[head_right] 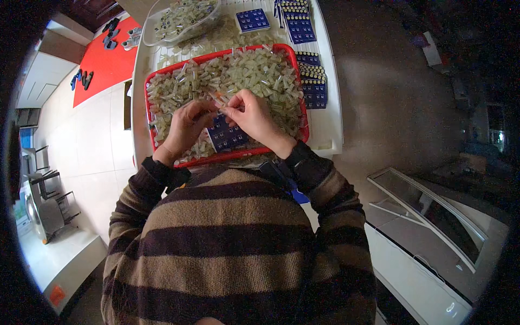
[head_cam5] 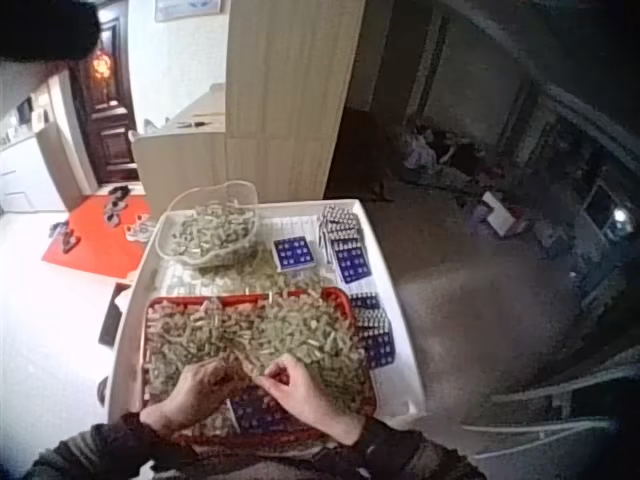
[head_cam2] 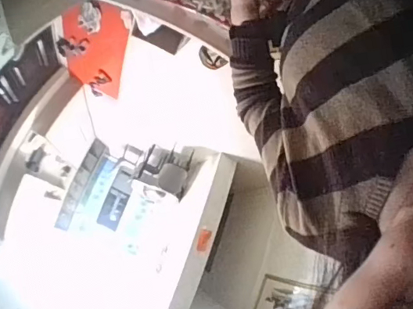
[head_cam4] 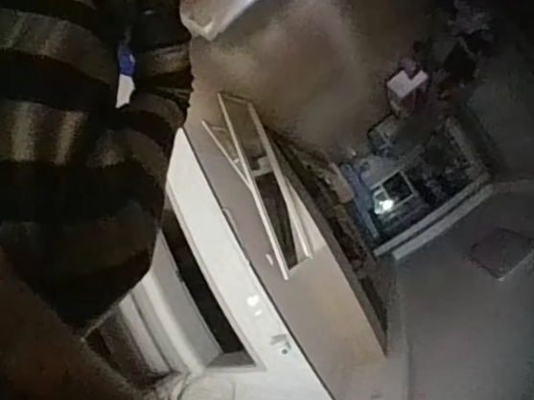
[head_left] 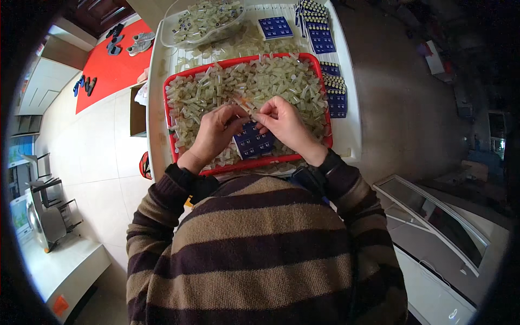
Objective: The person assembles small dropper ampoules by picking up vials and plastic caps from containers and pressing the caps onto the vials by hand.
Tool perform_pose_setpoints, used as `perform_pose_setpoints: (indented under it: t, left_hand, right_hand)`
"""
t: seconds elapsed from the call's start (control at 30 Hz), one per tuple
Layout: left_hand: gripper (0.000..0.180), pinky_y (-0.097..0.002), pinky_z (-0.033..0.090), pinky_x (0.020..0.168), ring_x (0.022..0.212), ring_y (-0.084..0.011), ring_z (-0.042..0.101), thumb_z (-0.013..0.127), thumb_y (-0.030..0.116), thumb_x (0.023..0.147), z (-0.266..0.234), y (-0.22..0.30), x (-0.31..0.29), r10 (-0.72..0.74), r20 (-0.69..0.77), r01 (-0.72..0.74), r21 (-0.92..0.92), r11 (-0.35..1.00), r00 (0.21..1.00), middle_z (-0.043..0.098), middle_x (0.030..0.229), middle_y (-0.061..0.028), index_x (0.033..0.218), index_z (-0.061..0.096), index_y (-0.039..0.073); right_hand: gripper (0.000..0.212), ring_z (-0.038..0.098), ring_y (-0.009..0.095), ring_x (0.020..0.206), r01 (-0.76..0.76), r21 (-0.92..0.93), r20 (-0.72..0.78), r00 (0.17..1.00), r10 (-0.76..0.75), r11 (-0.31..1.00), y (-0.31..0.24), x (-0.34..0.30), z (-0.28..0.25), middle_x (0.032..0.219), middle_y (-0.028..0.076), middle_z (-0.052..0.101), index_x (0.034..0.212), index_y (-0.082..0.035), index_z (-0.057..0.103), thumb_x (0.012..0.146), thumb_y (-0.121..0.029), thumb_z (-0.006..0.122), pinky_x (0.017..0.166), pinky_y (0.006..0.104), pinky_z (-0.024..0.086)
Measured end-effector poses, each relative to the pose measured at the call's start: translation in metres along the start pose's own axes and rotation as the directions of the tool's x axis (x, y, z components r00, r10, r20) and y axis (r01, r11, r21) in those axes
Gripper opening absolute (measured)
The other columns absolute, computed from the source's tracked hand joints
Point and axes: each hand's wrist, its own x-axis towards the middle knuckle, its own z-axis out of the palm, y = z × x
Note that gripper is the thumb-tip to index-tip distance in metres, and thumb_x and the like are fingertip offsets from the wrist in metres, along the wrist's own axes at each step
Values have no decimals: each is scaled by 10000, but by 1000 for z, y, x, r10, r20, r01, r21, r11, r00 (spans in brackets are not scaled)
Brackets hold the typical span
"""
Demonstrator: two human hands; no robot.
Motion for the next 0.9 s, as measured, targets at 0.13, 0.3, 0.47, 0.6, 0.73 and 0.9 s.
perform_pose_setpoints:
  t: [0.13,0.3,0.47,0.6,0.73,0.9]
  left_hand:
    - [115,-276,517,624,707,-121,615,612,42,862,-20,-3,21,-9,-24,11,81,997,1000,645,832,-81,969,604,-1]
    - [116,-303,503,599,641,-227,634,622,103,840,-55,1,79,100,-195,-51,243,969,976,656,795,-110,932,646,36]
    - [133,-327,508,605,667,-257,627,614,115,825,-59,-8,100,318,-372,-179,362,915,872,638,844,-119,939,650,57]
    - [191,-376,516,616,709,-296,623,610,83,780,-24,-27,57,261,281,-364,426,828,924,599,894,-130,971,623,77]
    - [163,-405,512,639,746,-320,612,605,89,777,2,-24,29,155,310,-317,586,746,938,580,873,-136,939,616,70]
    - [122,-397,515,640,732,-326,607,594,58,781,3,-33,22,252,216,-331,572,751,944,581,854,-137,900,611,39]
  right_hand:
    - [128,626,222,758,383,-604,121,911,-395,699,10,-3,-3,862,100,596,945,-20,565,832,-20,625,664,317,514]
    - [153,602,311,817,463,-778,249,848,-468,425,30,-15,7,897,130,570,920,-37,560,783,-28,627,678,372,501]
    - [103,591,309,825,437,-824,277,866,-416,361,26,-21,15,912,121,559,890,-42,575,791,-54,603,677,380,500]
    - [87,589,296,829,467,-822,265,821,-505,328,33,-24,14,915,112,556,878,-43,576,795,-62,594,677,379,498]
    - [103,589,294,797,497,-818,283,786,-550,290,23,-24,17,890,115,534,874,-39,562,772,-59,563,657,385,504]
    - [91,592,293,775,506,-813,301,789,-536,289,22,-22,18,881,117,524,874,-33,558,785,-56,554,648,387,507]
